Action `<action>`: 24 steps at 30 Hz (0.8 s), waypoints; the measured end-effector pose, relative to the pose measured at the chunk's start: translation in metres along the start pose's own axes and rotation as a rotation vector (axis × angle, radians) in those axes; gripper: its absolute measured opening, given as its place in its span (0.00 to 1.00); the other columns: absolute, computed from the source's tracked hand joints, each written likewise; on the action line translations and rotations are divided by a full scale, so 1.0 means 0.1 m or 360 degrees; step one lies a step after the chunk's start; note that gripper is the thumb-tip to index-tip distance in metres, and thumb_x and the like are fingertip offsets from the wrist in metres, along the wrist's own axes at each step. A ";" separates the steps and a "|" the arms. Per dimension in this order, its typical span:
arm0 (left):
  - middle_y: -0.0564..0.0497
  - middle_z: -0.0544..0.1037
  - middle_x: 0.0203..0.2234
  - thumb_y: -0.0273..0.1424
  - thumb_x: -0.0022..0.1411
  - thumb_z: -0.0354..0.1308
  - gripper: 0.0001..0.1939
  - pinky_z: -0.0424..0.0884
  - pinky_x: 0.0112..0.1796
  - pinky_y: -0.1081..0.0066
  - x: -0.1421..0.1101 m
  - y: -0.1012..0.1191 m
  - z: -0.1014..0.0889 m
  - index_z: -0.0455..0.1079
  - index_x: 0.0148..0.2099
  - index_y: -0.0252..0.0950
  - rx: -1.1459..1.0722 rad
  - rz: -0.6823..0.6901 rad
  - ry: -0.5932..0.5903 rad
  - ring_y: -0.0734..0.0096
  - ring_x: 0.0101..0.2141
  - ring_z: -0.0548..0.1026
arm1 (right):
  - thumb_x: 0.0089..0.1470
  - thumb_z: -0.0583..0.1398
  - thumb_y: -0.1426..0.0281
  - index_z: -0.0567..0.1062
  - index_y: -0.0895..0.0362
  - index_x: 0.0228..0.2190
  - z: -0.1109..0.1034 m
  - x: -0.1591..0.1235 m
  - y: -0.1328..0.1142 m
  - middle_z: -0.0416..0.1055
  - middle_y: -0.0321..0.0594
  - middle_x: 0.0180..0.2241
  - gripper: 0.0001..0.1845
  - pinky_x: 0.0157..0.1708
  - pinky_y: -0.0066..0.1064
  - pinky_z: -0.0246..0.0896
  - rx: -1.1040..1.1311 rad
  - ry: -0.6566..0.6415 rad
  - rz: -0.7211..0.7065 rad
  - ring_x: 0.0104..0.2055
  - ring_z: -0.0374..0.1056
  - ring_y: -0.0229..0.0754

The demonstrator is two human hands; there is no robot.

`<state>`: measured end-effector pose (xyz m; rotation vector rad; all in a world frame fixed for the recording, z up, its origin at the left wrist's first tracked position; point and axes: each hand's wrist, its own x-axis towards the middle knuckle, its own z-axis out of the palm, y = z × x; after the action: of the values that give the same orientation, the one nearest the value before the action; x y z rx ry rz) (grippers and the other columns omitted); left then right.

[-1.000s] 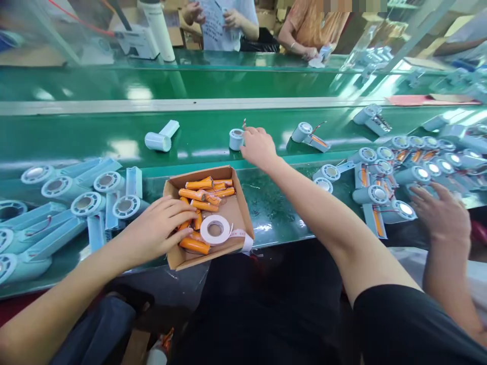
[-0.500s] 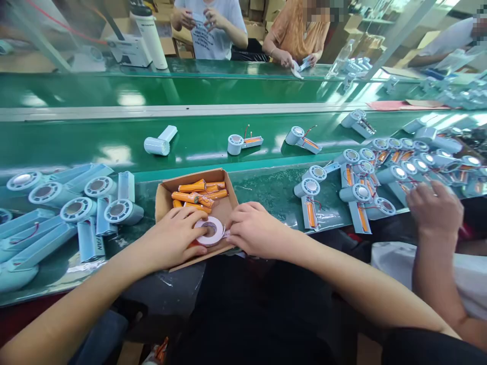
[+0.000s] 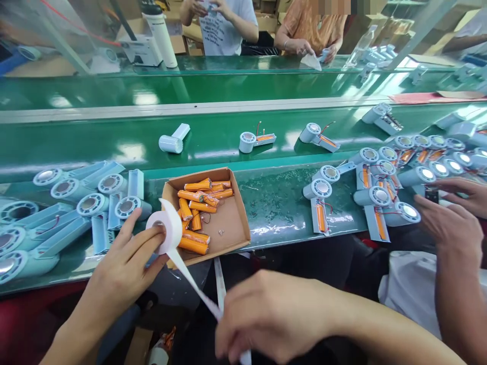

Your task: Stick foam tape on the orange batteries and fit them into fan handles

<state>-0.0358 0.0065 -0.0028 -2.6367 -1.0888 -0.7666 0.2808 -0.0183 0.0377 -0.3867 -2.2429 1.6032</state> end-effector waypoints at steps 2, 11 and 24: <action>0.39 0.81 0.48 0.21 0.69 0.59 0.13 0.68 0.67 0.40 -0.15 -0.07 -0.03 0.73 0.55 0.30 0.0028 -0.0085 0.0023 0.40 0.67 0.69 | 0.68 0.59 0.76 0.80 0.58 0.44 0.06 0.02 0.03 0.83 0.45 0.39 0.09 0.42 0.22 0.73 -0.0015 -0.0194 -0.0157 0.43 0.80 0.39; 0.47 0.83 0.46 0.20 0.58 0.72 0.22 0.79 0.58 0.45 -0.34 -0.05 -0.29 0.78 0.54 0.37 0.0125 -0.0363 0.0761 0.42 0.58 0.78 | 0.72 0.57 0.59 0.77 0.59 0.45 -0.20 0.98 0.47 0.81 0.51 0.39 0.17 0.40 0.38 0.72 -0.1340 0.0165 0.0978 0.41 0.80 0.54; 0.41 0.80 0.45 0.14 0.65 0.60 0.13 0.77 0.59 0.43 -0.18 0.07 0.07 0.73 0.49 0.32 -0.0125 -0.0197 0.0297 0.39 0.66 0.69 | 0.64 0.65 0.63 0.77 0.59 0.47 -0.40 1.18 0.71 0.82 0.48 0.42 0.15 0.36 0.32 0.63 -0.0912 -0.0160 0.1103 0.43 0.79 0.51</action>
<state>-0.0385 -0.0067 -0.0182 -2.5162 -1.2000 -1.0772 0.1937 0.0879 -0.0030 -1.3829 -2.8097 1.2020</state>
